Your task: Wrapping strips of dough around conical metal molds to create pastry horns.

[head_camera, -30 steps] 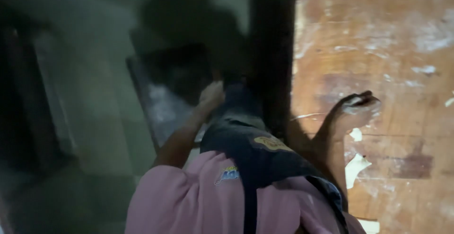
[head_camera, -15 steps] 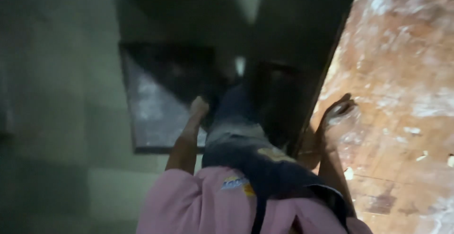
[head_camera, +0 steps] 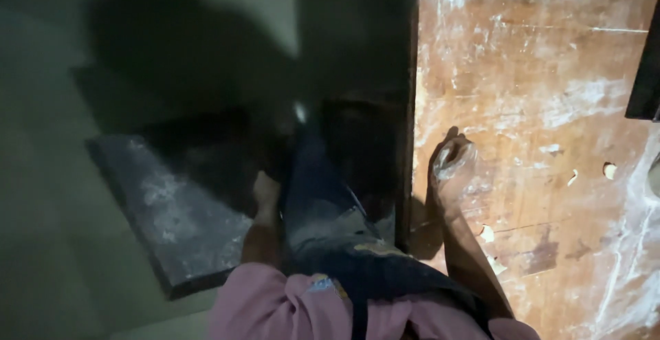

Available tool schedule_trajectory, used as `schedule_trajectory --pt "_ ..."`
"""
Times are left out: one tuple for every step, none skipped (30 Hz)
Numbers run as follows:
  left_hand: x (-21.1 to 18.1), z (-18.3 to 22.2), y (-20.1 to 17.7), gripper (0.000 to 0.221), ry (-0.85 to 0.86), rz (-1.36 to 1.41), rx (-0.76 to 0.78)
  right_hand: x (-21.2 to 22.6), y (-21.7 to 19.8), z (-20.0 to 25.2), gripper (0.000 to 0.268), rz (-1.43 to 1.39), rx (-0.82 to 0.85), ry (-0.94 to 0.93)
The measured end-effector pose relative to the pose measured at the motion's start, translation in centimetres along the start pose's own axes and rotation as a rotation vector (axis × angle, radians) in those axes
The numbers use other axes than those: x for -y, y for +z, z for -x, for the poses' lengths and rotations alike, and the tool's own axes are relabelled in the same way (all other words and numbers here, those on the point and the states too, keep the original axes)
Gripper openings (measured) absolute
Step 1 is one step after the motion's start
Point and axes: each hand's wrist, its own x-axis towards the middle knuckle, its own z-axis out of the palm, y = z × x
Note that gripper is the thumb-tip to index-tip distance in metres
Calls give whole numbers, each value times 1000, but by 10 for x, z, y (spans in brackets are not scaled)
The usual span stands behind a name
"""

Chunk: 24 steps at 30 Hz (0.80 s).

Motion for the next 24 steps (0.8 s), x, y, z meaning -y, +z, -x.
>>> schedule_trajectory --pt "2 7 -3 32 -2 28 -44 18 14 -1 25 -14 5 -10" --pt "4 16 -7 33 -4 56 -89 38 26 -1 24 349 -30 -110" --pt "0 19 -12 35 1 88 -143 58 40 -6 25 705 -73 -221" --pt "0 18 -14 36 5 121 -197 58 38 -13 25 683 -75 -240" --pt "7 23 -17 37 7 140 -243 59 35 -10 23 890 -105 -294" --pt "13 28 -20 39 9 159 -289 60 31 -8 21 1097 -137 -345" --pt "31 35 -29 40 17 164 -334 59 27 -5 21 1076 -154 -334" --pt "45 43 -37 42 26 169 -379 59 22 -3 15 1047 -132 -324" --pt "52 42 -44 43 44 173 -424 59 17 -1 9 1018 -118 -314" --pt "38 78 -82 43 61 152 -443 56 15 2 9 997 -143 -305" --pt "20 112 -115 48 -82 315 -534 54 10 1 8 1003 -133 -323" --pt "2 149 -146 53 -223 483 -620 51 5 1 7 1010 -123 -342" --pt "-22 175 -188 53 -188 469 -635 45 1 1 7 994 -161 -337" --pt "-45 210 -231 52 -139 555 -631 39 -3 0 8 997 -153 -352" --pt "-66 255 -277 55 -84 630 -618 32 -8 3 9 1003 -152 -357" --pt "-35 253 -285 55 -42 606 -625 29 -10 5 9 989 -197 -343" --pt "-6 246 -295 57 -24 697 -687 27 -13 6 11 964 -181 -328" --pt "21 237 -306 59 -4 788 -745 24 -17 5 13 938 -164 -314" --pt "24 243 -322 59 32 768 -742 18 -18 17 13 930 -203 -299" --pt "27 249 -339 66 -6 413 -837 11 -18 28 14 793 -159 -268" --pt "25 249 -359 75 -34 55 -922 5 -17 37 15 656 -126 -242" --pt "17 252 -368 75 13 35 -928 11 -11 50 15 649 -175 -233" --pt "12 257 -372 75 290 -3 -995 17 -7 63 15 486 -98 -204" --pt "6 262 -376 76 572 -40 -1048 22 -2 74 16 322 -21 -182"
